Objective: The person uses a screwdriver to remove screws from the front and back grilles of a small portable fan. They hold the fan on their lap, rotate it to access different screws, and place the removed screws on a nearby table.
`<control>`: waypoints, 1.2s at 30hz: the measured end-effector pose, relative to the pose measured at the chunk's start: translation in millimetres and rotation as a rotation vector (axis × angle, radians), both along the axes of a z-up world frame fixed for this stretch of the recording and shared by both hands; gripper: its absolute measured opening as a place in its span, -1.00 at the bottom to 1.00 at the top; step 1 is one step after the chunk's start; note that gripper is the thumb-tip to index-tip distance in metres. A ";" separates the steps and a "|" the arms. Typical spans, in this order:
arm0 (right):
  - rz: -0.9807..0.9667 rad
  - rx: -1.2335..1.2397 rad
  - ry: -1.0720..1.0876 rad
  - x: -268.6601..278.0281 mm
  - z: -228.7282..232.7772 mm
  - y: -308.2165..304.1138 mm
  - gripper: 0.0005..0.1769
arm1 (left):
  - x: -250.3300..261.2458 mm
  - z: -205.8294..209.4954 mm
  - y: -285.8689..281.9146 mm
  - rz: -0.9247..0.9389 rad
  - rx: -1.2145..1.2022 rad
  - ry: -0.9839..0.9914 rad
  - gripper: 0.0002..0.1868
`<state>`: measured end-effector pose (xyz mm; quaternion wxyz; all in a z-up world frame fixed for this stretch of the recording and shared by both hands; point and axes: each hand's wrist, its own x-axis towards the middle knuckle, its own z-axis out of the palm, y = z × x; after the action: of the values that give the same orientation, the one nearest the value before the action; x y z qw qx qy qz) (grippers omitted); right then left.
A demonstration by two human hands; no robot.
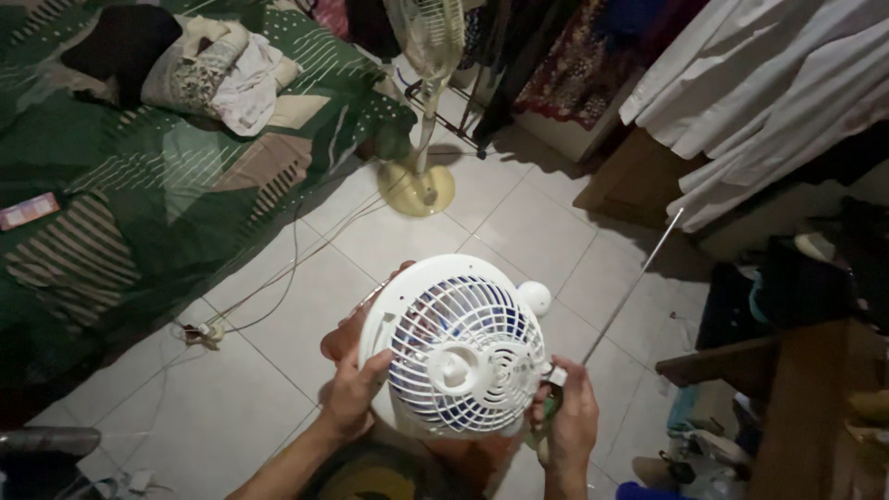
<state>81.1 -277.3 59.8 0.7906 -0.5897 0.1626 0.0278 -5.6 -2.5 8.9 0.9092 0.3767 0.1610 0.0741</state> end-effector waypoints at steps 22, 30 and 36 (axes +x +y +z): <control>0.273 -0.162 0.080 16.5 27.7 18.0 -0.80 | 10.1 24.9 87.3 -0.774 -0.438 -0.005 -0.02; 0.498 -0.037 -0.051 18.5 35.6 25.6 -0.79 | 40.1 14.9 90.1 -0.830 -0.264 -0.052 0.01; 0.604 0.058 -0.055 40.3 38.5 25.9 -0.77 | 40.8 53.7 72.9 -0.775 -0.308 -0.125 -0.01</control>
<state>121.3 -251.4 98.3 0.7673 -0.5889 -0.0423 0.2503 35.1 70.4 62.7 0.9235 0.2637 -0.0390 -0.2757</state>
